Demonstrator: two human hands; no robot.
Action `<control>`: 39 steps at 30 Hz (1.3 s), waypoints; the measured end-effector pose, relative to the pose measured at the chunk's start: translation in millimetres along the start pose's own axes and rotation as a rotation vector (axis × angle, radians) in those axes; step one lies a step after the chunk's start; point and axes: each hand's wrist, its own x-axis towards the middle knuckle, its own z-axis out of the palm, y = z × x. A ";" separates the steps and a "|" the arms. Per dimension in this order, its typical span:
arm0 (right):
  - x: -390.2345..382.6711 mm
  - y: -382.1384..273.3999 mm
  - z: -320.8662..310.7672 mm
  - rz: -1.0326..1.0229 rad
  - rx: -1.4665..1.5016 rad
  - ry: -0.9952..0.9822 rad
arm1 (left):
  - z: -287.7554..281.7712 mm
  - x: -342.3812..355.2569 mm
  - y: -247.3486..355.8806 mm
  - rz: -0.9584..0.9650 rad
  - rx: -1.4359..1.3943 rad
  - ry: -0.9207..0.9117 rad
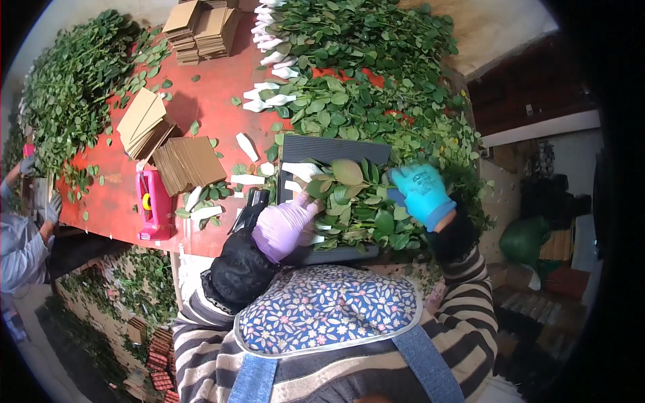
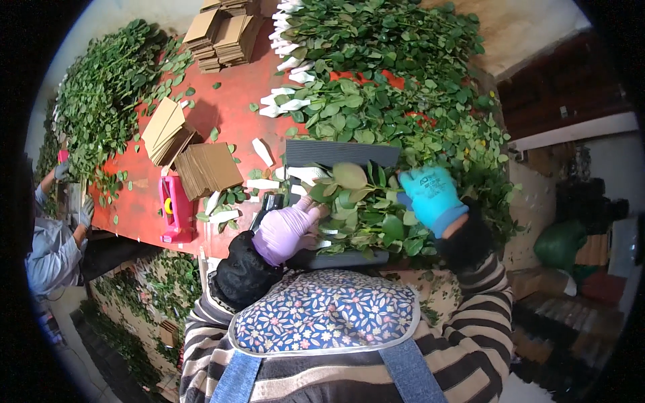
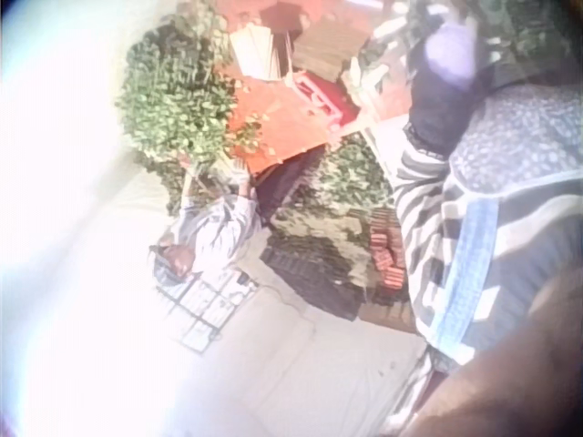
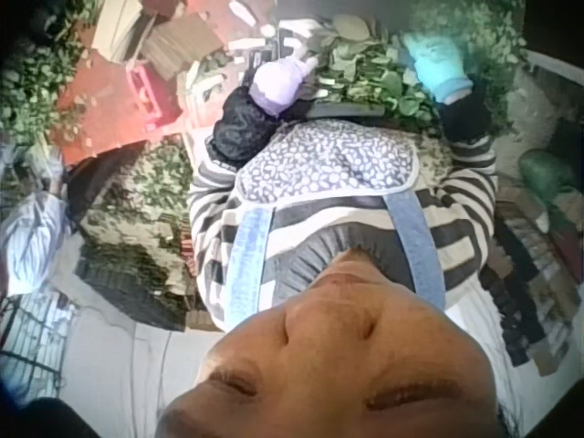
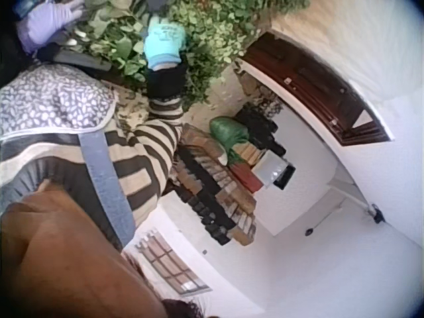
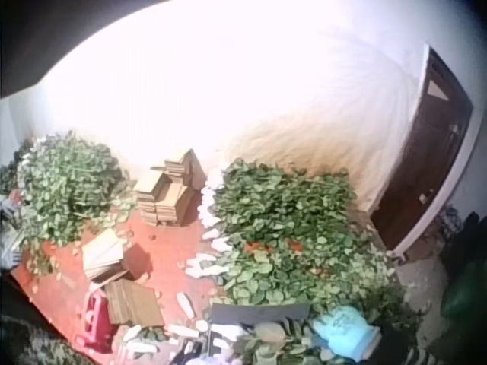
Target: The person organizes flowers by placing individual rose stems into a black foam holder on a workstation, then secures the arrangement by folding the holder and adding a small cardboard piece.
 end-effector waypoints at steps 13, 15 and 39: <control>67.7 -107.2 18.0 -0.436 0.166 -0.084 | 13.1 -12.8 -7.8 -0.024 0.031 -0.037; 57.2 -95.4 8.4 -0.472 0.248 0.174 | 6.6 -9.0 3.6 -0.060 0.017 -0.018; 94.4 -68.5 5.0 -0.386 0.251 -0.369 | 15.6 -0.8 -14.4 -0.046 -0.535 -0.063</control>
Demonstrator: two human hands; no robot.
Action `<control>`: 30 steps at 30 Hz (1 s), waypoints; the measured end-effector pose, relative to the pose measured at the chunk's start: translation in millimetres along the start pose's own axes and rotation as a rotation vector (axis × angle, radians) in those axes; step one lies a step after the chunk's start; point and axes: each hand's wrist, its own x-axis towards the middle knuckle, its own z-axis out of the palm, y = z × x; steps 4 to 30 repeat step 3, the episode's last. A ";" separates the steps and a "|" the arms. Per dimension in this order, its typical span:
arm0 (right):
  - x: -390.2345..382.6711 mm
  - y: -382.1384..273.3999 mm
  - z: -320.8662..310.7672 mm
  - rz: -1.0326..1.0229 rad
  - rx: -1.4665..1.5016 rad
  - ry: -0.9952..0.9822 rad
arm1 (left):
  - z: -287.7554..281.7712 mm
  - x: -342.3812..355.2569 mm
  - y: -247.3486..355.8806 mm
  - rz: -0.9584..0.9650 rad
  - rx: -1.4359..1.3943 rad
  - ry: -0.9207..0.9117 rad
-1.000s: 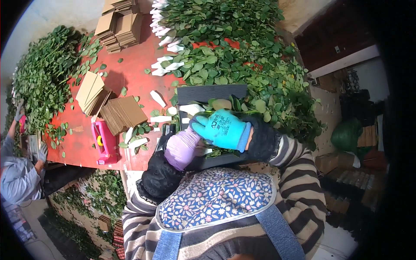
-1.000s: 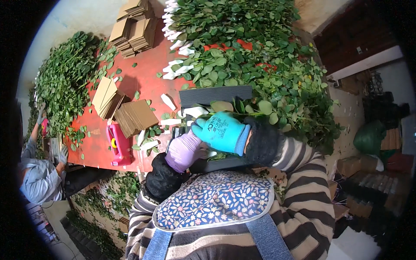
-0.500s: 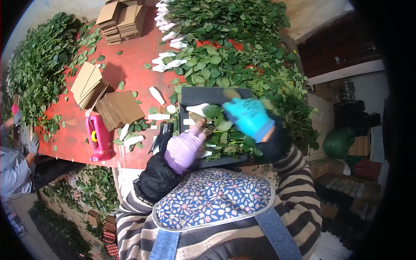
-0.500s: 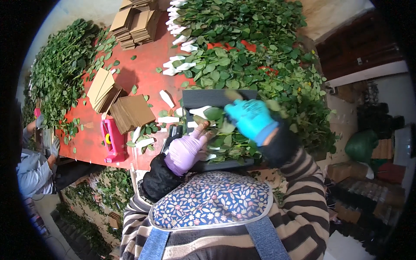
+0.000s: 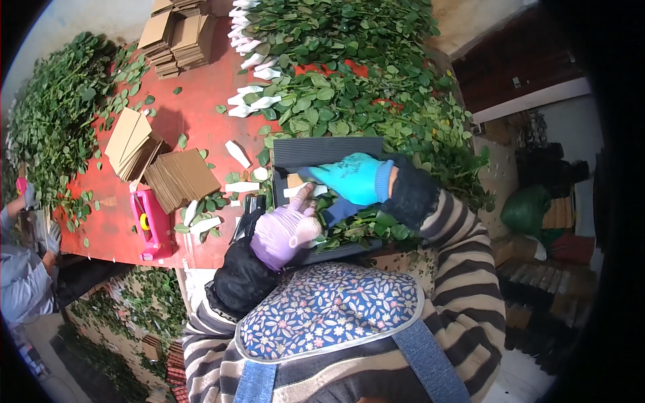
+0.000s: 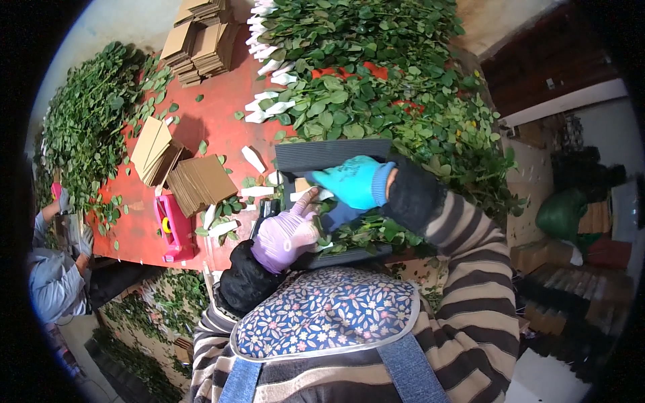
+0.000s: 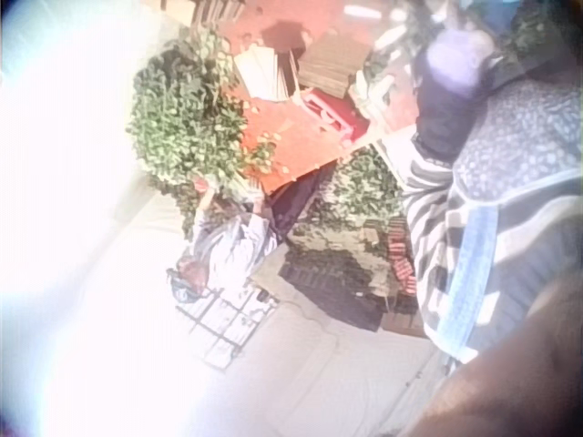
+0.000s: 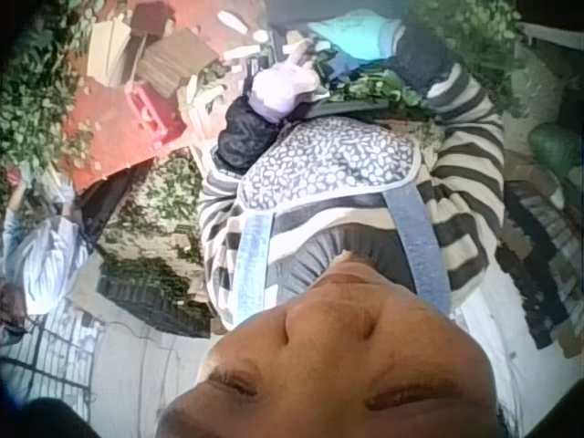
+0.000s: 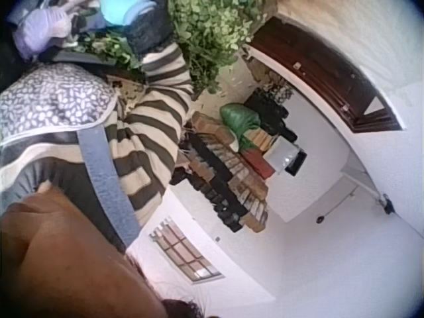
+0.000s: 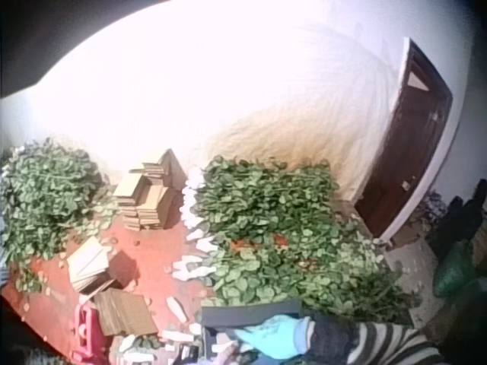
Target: The person organizes flowers by placing individual rose stems into a black foam holder on a workstation, then secures the arrangement by folding the holder and adding a small cardboard piece.
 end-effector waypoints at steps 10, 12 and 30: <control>-9.3 3.7 -2.0 0.064 -0.053 -0.044 | 8.4 4.8 -6.8 -0.222 -0.021 -0.089; -9.3 3.7 -2.0 0.064 -0.053 -0.044 | 8.4 4.8 -6.8 -0.222 -0.021 -0.089; -9.3 3.7 -2.0 0.064 -0.053 -0.044 | 8.4 4.8 -6.8 -0.222 -0.021 -0.089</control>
